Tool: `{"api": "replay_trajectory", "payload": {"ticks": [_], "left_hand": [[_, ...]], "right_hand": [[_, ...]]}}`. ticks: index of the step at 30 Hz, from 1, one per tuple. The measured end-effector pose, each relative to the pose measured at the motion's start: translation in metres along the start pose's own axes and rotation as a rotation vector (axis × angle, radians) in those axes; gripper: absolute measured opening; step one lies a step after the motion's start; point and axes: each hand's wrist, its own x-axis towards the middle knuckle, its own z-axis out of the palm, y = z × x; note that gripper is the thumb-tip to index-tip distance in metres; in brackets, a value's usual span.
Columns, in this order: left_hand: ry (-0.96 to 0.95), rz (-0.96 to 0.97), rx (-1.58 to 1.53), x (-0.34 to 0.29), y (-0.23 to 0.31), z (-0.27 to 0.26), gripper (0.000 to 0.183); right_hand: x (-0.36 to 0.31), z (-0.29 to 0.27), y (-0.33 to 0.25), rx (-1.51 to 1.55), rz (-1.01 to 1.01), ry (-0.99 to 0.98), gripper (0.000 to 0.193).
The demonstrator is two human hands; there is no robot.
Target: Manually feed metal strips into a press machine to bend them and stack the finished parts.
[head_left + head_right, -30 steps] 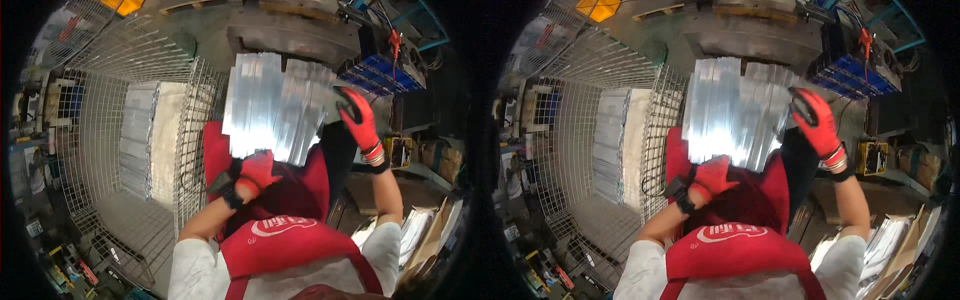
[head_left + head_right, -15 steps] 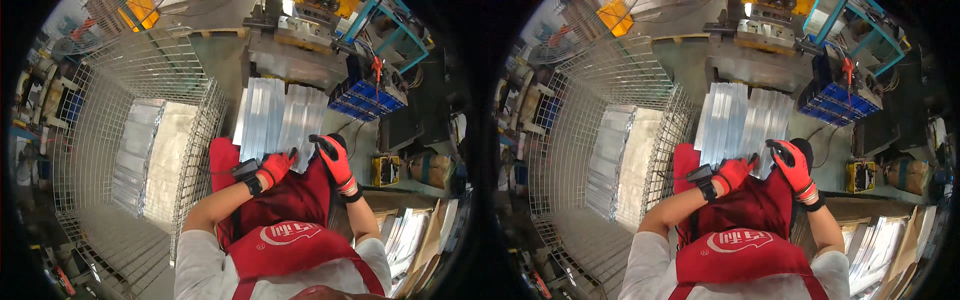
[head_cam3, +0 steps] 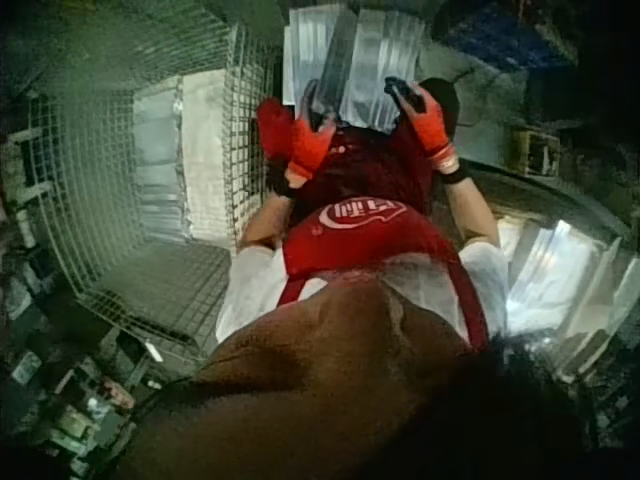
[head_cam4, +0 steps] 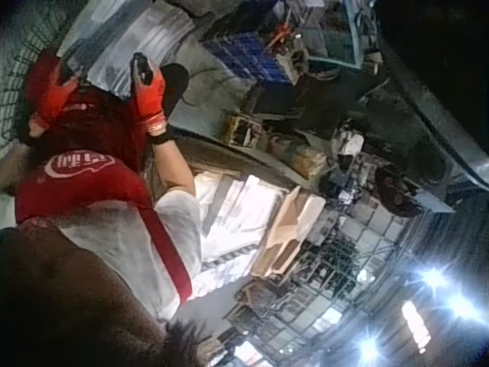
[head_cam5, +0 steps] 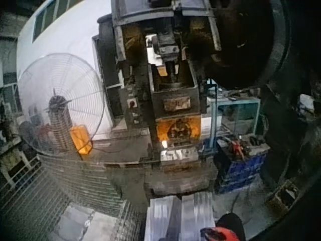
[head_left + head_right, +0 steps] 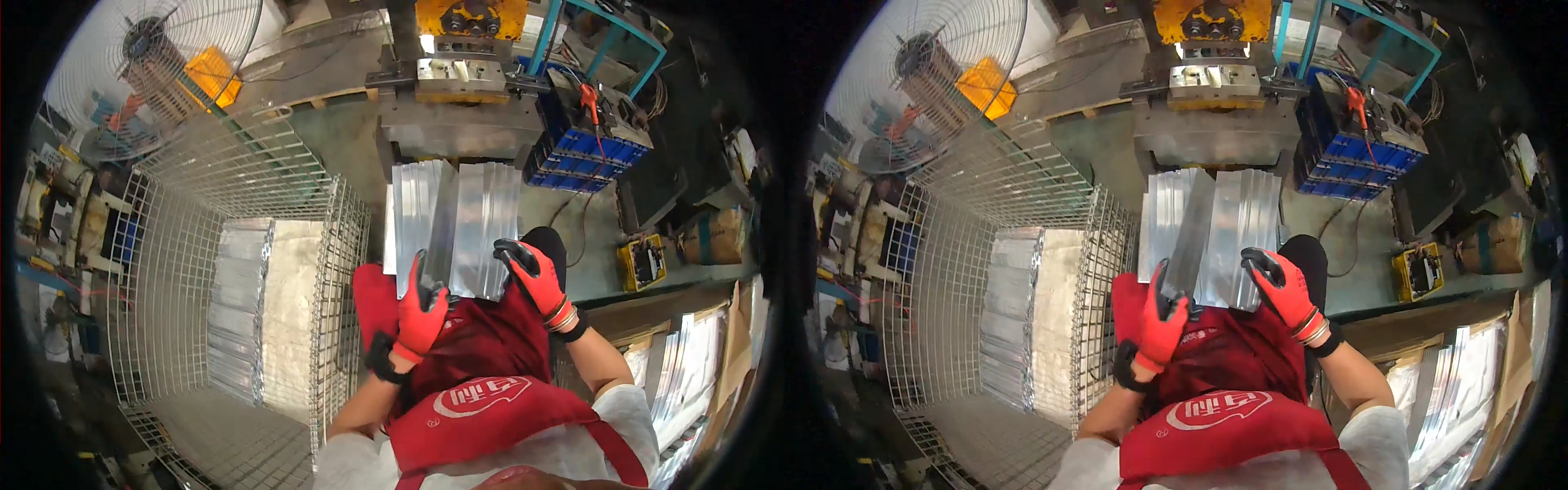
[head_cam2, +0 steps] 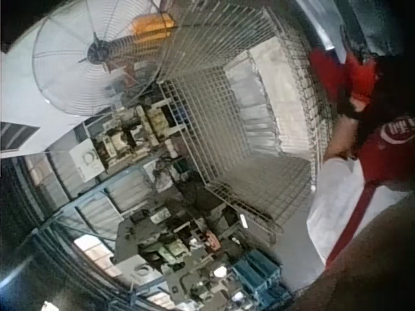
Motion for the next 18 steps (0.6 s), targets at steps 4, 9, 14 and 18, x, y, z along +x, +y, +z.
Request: {"api": "replay_trajectory", "payload": {"ticks": [4, 9, 14, 18], "left_hand": [[-0.027, -0.19, -0.568, -0.018, 0.008, -0.009, 0.057], [-0.168, -0.191, -0.505, -0.031, 0.003, 0.009, 0.05], [-0.475, 0.14, -0.166, 0.004, -0.001, 0.0, 0.04], [-0.491, -0.408, -0.61, 0.054, 0.028, 0.018, 0.049]], "right_hand": [[0.015, 0.015, 0.022, 0.494, 0.398, -0.2, 0.033], [0.037, 0.033, 0.017, 0.383, -0.22, -0.209, 0.047], [0.079, 0.028, 0.012, 0.181, -0.141, -0.149, 0.059], [0.119, 0.014, 0.008, 0.119, -0.498, -0.158, 0.051]]}}
